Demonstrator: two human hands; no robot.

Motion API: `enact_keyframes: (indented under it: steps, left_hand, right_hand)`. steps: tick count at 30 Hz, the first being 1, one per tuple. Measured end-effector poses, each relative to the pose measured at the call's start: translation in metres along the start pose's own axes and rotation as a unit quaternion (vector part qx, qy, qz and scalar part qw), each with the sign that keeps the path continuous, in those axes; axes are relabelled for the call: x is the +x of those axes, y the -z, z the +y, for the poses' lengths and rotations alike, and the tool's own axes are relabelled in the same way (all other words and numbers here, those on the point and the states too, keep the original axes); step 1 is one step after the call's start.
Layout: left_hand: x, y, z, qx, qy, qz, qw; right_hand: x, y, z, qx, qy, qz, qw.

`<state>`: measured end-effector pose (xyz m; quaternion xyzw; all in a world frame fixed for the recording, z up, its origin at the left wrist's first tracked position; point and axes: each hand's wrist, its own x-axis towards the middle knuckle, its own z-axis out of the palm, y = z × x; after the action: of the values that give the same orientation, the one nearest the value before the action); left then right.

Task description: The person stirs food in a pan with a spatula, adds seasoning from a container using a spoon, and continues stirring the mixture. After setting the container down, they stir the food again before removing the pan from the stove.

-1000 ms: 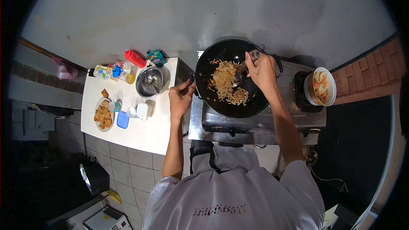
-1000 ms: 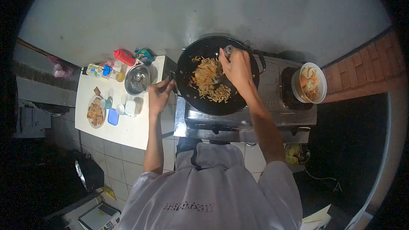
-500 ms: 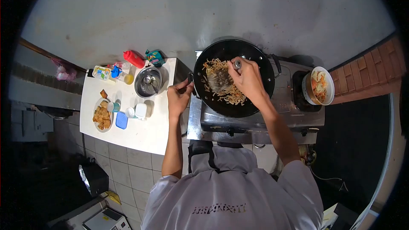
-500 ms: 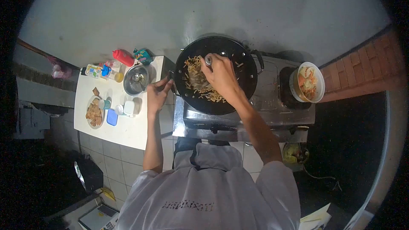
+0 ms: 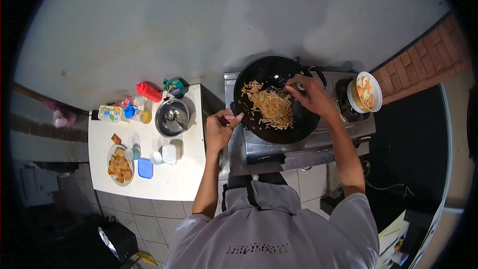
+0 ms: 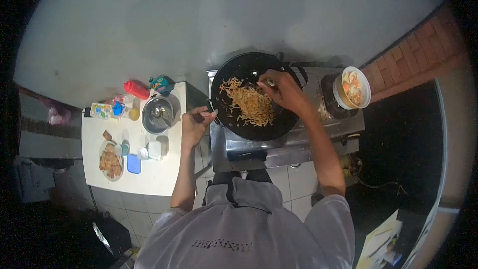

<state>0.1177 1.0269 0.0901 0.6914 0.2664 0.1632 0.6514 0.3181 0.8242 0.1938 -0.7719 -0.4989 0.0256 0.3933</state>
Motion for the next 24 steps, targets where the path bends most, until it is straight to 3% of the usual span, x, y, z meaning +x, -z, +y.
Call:
enact_keyframes:
  steps: [1,3,5,6,7,9,11,13,14,18,20,24]
  left_hand:
    - [-0.003,0.0,0.009,0.001,0.016,-0.016,1.0]
    - [-0.002,0.002,0.013,-0.006,0.022,-0.035,0.999]
    - [0.002,0.003,0.001,0.014,0.0,-0.019,1.0]
    - [0.003,0.002,0.001,0.008,0.009,-0.017,1.0]
    - [0.003,0.002,0.004,0.005,0.008,-0.025,1.0]
    - [0.0,0.003,0.01,0.028,-0.014,-0.011,0.999]
    - [0.005,0.006,0.001,0.01,-0.018,-0.026,0.999]
    - [0.003,0.004,0.001,0.022,-0.037,-0.017,0.999]
    - [0.002,0.004,0.004,0.022,-0.038,-0.018,0.999]
    - [0.001,0.005,0.02,0.082,-0.054,-0.022,0.995]
    - [-0.001,0.004,0.016,0.075,-0.043,-0.028,0.996]
    - [0.005,0.006,0.013,0.096,-0.064,-0.01,0.993]
  right_hand:
    - [-0.008,0.007,-0.021,-0.024,-0.046,-0.022,0.998]
    - [-0.025,0.012,-0.048,-0.007,-0.088,0.041,0.995]
    - [-0.038,0.012,-0.068,-0.029,-0.196,0.089,0.976]
    - [-0.047,-0.003,-0.056,-0.114,-0.082,0.11,0.984]
    - [-0.049,-0.009,-0.051,-0.12,-0.086,0.113,0.983]
    - [-0.047,-0.015,-0.045,-0.096,-0.171,0.111,0.974]
    - [-0.046,-0.001,-0.044,-0.134,-0.132,0.165,0.968]
    - [-0.044,0.019,-0.053,-0.134,-0.239,0.222,0.936]
    - [-0.042,0.019,-0.047,-0.145,-0.23,0.236,0.933]
    - [-0.026,-0.027,0.007,-0.187,-0.279,0.23,0.913]
    - [-0.01,-0.035,0.003,-0.143,-0.176,0.255,0.94]
    - [0.0,-0.014,-0.046,0.03,-0.218,0.213,0.952]
